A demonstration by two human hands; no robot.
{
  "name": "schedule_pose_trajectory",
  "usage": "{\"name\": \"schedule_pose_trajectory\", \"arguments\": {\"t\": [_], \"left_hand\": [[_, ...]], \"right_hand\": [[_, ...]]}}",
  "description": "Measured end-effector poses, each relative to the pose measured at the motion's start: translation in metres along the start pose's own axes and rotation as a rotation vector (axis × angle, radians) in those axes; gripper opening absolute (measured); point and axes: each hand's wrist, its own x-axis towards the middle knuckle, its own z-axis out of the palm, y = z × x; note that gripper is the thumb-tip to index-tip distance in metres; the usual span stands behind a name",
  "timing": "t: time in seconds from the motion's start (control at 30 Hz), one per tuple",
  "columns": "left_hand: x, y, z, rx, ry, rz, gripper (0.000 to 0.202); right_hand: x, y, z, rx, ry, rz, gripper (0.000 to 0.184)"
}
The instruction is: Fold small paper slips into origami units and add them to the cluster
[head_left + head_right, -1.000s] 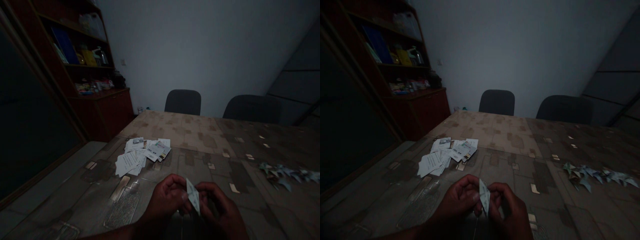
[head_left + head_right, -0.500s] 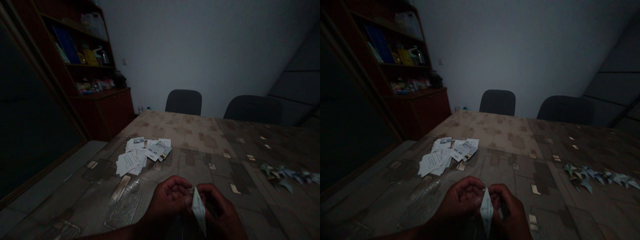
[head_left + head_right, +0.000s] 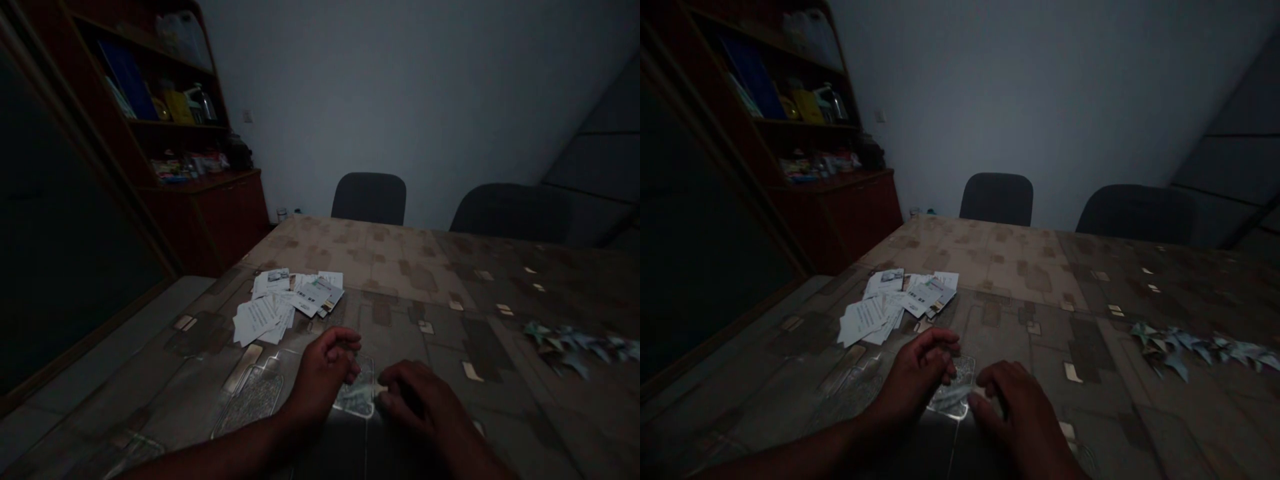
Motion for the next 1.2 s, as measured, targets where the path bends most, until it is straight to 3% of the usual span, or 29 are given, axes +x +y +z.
{"name": "schedule_pose_trajectory", "arguments": {"t": [0.17, 0.3, 0.47, 0.57, 0.73, 0.87, 0.97, 1.1, 1.2], "left_hand": [[-0.003, -0.003, -0.001, 0.079, -0.044, -0.025, 0.023], [-0.003, -0.005, -0.004, 0.175, -0.084, 0.002, 0.024], [-0.003, -0.006, -0.007, 0.251, -0.116, 0.051, 0.024], [-0.005, -0.002, -0.01, 0.413, -0.149, 0.146, 0.026], [-0.007, 0.008, -0.017, 0.74, -0.348, 0.297, 0.025], [-0.008, 0.008, -0.019, 0.917, -0.331, 0.319, 0.026], [-0.008, 0.003, -0.02, 0.981, -0.308, 0.336, 0.025], [-0.007, 0.002, -0.016, 0.947, -0.266, 0.359, 0.014], [-0.005, 0.005, -0.01, 0.681, -0.164, 0.164, 0.009]], "right_hand": [[-0.005, -0.001, 0.019, -0.128, 0.049, -0.103, 0.038], [-0.001, 0.003, 0.023, -0.101, 0.056, -0.131, 0.034], [0.005, 0.008, 0.022, -0.219, 0.003, -0.173, 0.036], [0.007, 0.006, 0.023, -0.276, 0.01, -0.187, 0.033], [0.007, 0.004, 0.021, -0.29, -0.021, -0.184, 0.028], [0.009, 0.0, 0.018, -0.278, -0.063, -0.135, 0.028], [0.01, -0.001, 0.016, -0.212, -0.084, -0.088, 0.029], [0.011, -0.001, 0.012, 0.053, -0.017, -0.043, 0.026], [0.013, -0.001, 0.008, 0.317, 0.084, 0.104, 0.019]]}}
